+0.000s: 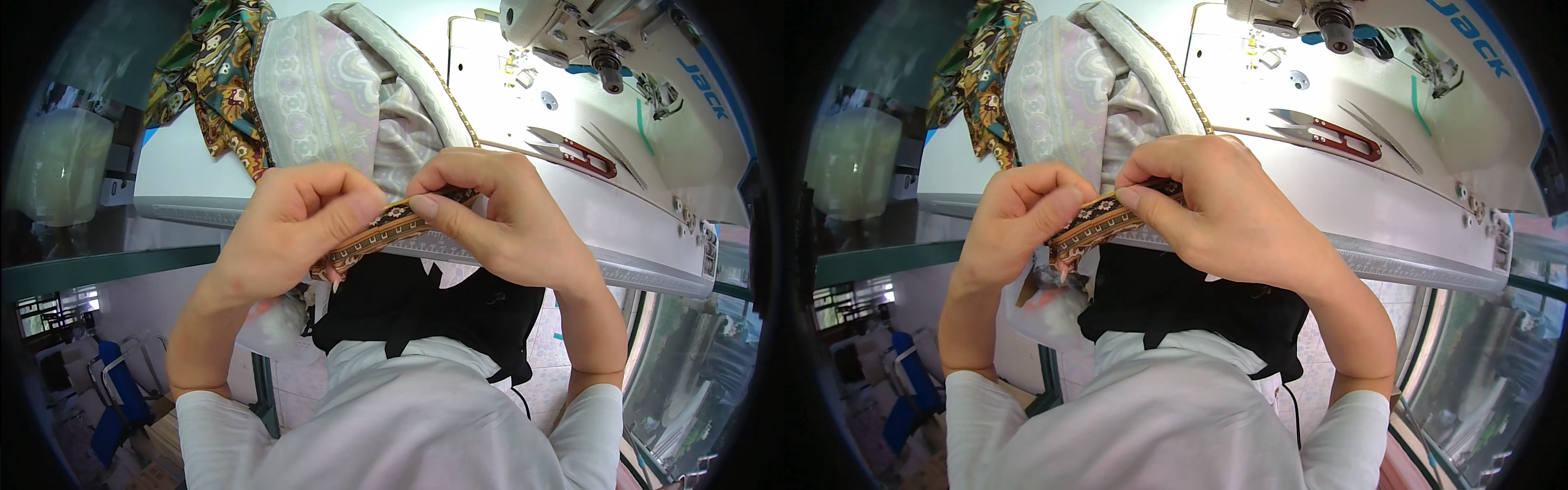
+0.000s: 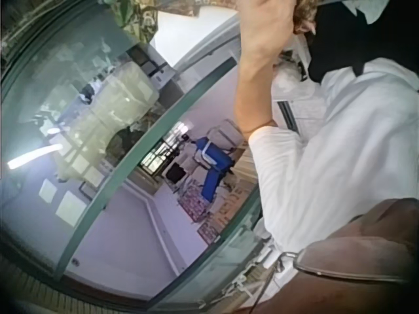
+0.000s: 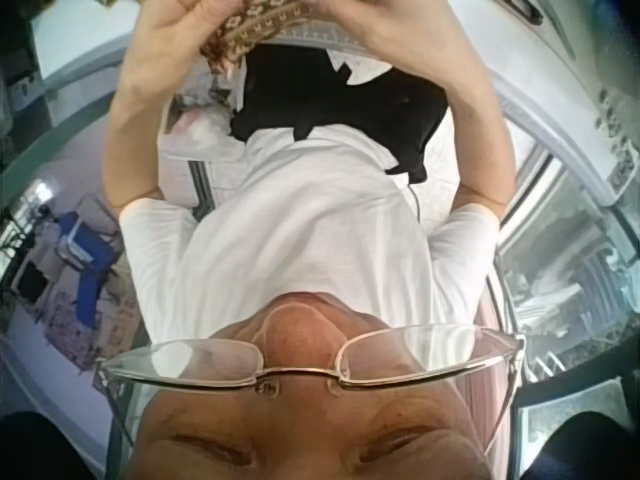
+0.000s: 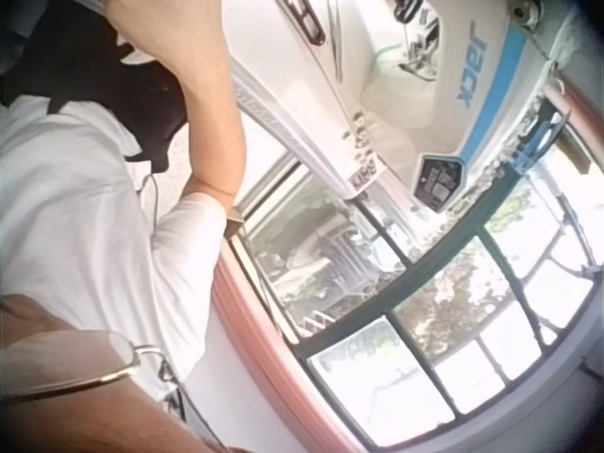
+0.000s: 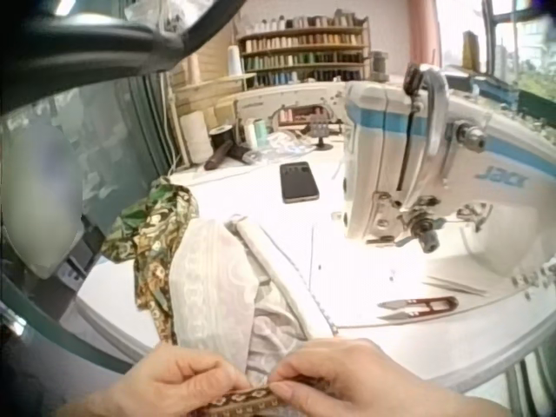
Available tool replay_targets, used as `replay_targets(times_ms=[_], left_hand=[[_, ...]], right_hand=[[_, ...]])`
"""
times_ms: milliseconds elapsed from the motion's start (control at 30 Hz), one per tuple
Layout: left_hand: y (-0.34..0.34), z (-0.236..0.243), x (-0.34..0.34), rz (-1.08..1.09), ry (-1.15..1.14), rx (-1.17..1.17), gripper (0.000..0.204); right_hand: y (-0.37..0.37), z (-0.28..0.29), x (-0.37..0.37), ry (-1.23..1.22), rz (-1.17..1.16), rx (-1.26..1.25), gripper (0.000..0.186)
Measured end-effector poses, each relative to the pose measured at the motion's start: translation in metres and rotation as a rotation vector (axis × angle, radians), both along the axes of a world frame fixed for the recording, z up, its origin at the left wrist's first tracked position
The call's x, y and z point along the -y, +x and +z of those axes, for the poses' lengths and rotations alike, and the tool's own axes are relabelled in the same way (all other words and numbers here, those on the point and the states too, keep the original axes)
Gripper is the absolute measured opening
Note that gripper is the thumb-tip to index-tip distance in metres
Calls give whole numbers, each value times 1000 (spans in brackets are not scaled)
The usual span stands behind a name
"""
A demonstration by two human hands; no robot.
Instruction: The person sews a decorative border onto a piece of patterned fabric using a sewing machine. They then trim the excess fabric with scissors and iron the seam flat on an ironing board. Finally, the person folds the finished fabric item.
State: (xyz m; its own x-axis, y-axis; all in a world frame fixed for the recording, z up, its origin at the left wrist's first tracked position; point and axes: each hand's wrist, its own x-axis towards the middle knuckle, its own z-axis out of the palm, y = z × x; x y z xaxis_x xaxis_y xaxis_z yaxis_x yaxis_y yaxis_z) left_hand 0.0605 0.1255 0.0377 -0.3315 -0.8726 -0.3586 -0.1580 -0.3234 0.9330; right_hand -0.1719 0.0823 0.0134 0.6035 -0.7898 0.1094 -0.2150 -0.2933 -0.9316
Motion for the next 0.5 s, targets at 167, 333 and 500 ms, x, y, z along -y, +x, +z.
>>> replay_targets(times_ms=[167,333,500], left_hand=[[2,-4,-6,25,-87,44,24],[14,-19,-24,136,-74,-115,28],[4,-33,-44,288,-17,-300,38]], right_hand=[[4,-9,2,-62,0,85,15],[-4,-6,20,-25,-28,61,17],[15,0,42,-85,40,5,21]])
